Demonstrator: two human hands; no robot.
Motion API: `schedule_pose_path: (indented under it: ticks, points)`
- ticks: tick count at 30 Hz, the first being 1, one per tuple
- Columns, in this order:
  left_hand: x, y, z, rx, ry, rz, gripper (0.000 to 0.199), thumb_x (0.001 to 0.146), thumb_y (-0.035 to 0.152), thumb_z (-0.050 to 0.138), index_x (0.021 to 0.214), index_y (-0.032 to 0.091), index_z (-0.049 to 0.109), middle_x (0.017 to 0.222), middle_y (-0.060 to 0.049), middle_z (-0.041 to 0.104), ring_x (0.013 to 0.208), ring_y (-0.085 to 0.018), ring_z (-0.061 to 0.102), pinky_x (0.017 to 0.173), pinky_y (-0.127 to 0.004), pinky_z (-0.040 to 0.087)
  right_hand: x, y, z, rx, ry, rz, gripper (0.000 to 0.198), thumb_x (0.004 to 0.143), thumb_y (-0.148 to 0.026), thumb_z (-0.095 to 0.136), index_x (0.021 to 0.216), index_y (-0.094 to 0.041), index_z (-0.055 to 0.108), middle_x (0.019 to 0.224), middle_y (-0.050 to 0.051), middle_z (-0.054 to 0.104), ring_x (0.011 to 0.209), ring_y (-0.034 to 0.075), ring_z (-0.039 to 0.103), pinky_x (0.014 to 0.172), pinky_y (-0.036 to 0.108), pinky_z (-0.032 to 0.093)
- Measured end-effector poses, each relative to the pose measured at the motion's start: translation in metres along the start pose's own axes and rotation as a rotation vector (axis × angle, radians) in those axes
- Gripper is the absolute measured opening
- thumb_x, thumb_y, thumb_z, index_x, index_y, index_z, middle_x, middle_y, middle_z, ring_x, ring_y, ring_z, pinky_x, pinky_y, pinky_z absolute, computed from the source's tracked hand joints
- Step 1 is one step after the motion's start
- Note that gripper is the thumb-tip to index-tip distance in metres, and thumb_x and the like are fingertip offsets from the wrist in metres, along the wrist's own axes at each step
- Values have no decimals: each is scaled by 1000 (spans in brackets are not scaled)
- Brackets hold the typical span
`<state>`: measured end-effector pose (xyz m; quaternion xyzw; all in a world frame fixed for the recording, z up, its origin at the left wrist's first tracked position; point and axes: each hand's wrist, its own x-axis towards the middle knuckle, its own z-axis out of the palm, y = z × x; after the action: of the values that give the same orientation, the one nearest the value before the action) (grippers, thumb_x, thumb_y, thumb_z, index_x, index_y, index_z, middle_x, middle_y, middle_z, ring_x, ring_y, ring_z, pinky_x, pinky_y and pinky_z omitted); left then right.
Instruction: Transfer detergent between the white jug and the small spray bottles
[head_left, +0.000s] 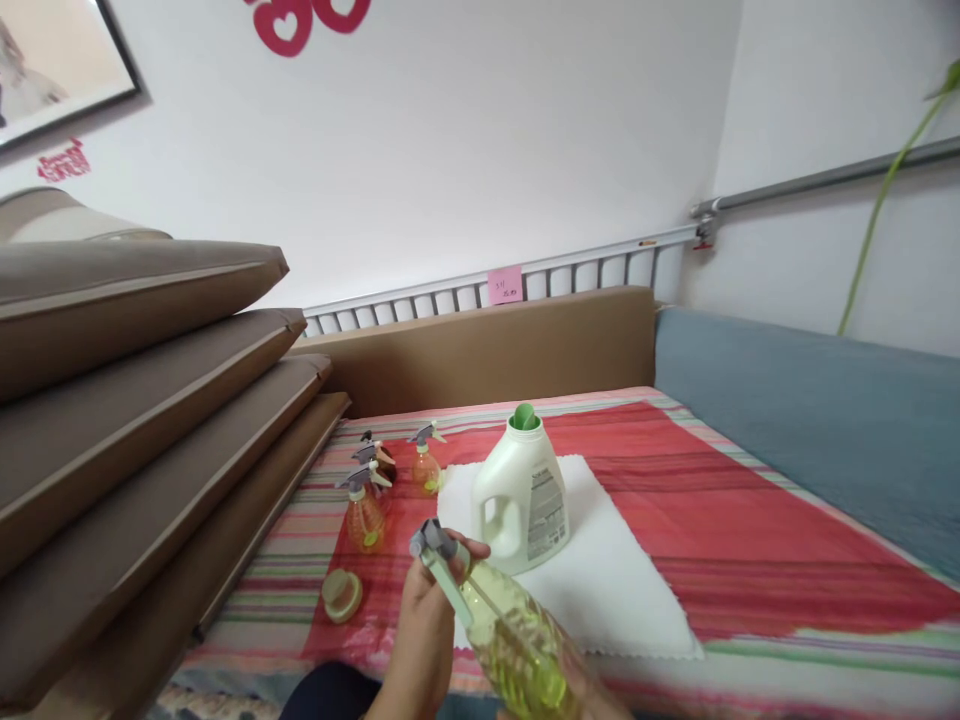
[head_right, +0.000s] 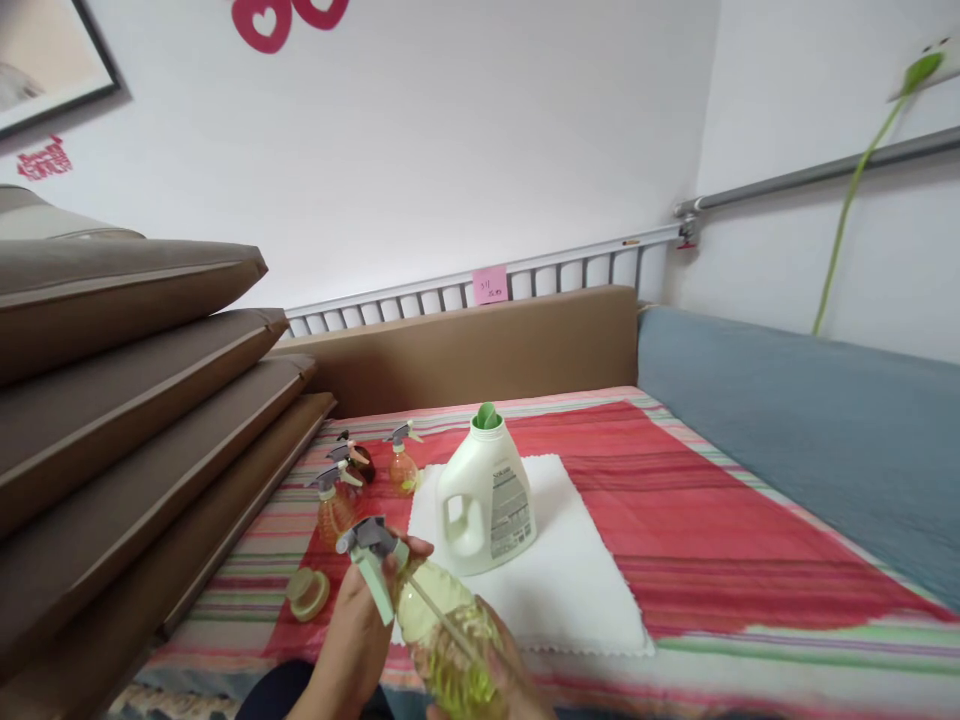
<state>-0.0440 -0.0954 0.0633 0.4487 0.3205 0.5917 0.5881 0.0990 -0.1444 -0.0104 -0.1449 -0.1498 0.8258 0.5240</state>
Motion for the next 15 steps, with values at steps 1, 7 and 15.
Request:
schedule_pose_path:
  ticks: [1, 7, 15]
  points:
    - [-1, 1, 1, -17, 4, -8, 24, 74, 36, 66, 89, 18, 59, 90, -8, 65, 96, -27, 57, 81, -36, 39, 2, 1, 0, 4, -23, 25, 43, 68, -49, 72, 101, -22, 67, 104, 9, 71, 96, 26, 64, 78, 41, 51]
    - [-3, 5, 6, -138, -62, 29, 31, 74, 40, 65, 95, 19, 58, 88, -7, 66, 94, -25, 59, 85, -37, 40, 2, 6, -1, 53, -87, -10, 31, 77, -39, 67, 104, -24, 67, 106, 5, 71, 91, 21, 66, 75, 32, 50]
    - [-8, 9, 16, -155, -68, 79, 17, 77, 31, 63, 89, 19, 58, 78, -3, 66, 85, -20, 62, 87, -37, 43, -4, 3, -3, 106, -173, 146, 49, 79, -52, 59, 112, -17, 63, 111, 9, 68, 95, 23, 65, 66, 26, 51]
